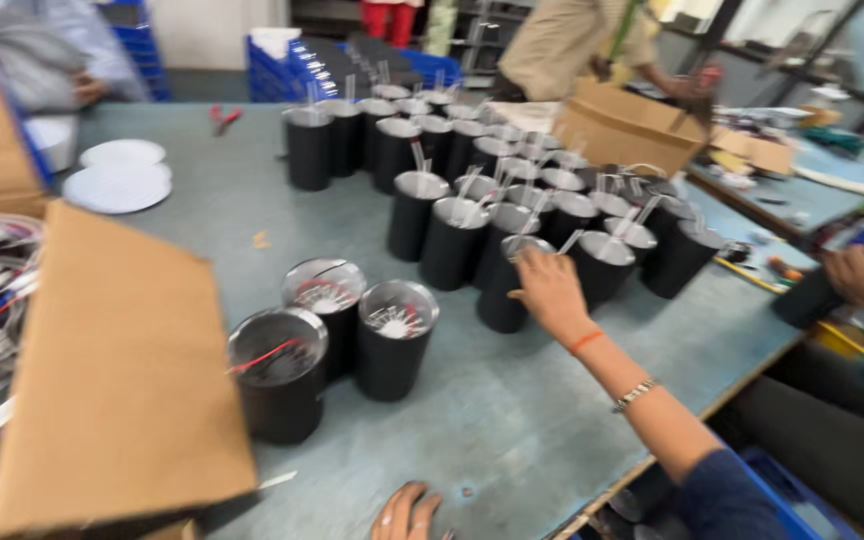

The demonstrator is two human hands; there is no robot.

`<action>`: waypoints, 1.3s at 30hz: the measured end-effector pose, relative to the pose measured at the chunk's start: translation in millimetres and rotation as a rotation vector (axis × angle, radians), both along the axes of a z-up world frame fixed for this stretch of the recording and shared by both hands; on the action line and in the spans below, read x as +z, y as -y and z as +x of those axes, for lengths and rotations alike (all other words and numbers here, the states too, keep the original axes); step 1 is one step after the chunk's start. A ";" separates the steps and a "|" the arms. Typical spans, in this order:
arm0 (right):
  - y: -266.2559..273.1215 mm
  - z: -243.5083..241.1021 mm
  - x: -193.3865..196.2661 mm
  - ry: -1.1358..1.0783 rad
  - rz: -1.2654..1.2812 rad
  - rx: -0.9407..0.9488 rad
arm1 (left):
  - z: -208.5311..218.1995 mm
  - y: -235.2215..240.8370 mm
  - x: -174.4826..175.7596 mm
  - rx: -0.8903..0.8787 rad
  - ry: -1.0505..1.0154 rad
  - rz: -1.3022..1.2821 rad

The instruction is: The person inserts white zip ties into black cylindrical housings containing internal wiring and components. They repeatedly pick up a zip tie, thread it through the interior, and place the completed unit on the table among others.

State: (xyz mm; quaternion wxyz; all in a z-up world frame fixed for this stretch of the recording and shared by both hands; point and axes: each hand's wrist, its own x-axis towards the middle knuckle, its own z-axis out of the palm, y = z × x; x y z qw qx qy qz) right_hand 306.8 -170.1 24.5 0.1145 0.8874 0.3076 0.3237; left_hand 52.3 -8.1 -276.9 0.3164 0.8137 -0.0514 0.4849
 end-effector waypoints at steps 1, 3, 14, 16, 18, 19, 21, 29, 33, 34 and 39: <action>1.1 -10.1 -0.5 0.062 -0.008 0.018 | -9.8 -5.3 15.5 -0.117 -0.133 -0.032; -6.0 -32.6 -9.0 0.063 0.032 0.138 | -33.7 -12.3 46.3 -0.256 -0.262 -0.142; -32.7 -146.3 -21.4 -0.226 0.210 0.498 | -154.8 -117.6 175.6 0.242 -0.253 -0.010; -44.0 -148.5 -12.5 -0.229 0.304 0.536 | -177.0 -141.9 184.7 0.402 -0.349 0.020; -59.8 -146.7 -8.4 -0.191 0.323 0.609 | -190.8 -159.4 189.3 0.524 -0.477 0.012; -68.1 -142.6 -6.8 -0.169 0.333 0.642 | -196.1 -165.3 189.9 0.581 -0.538 0.008; -88.3 -126.9 -5.0 -0.202 0.301 0.717 | -197.8 -174.1 188.1 0.624 -0.670 -0.020; -88.4 -113.1 -33.2 -0.405 0.350 0.700 | -178.5 -195.4 172.3 0.668 -0.929 -0.096; -42.0 -137.4 -43.2 -0.546 0.252 0.735 | -168.1 -201.3 164.2 0.681 -0.919 -0.063; -31.2 -144.9 -47.5 -0.584 0.214 0.740 | -168.0 -201.6 162.8 0.661 -0.913 -0.059; -0.3 -166.8 -47.0 -0.625 0.191 0.940 | -168.0 -202.1 179.4 0.692 -0.971 -0.040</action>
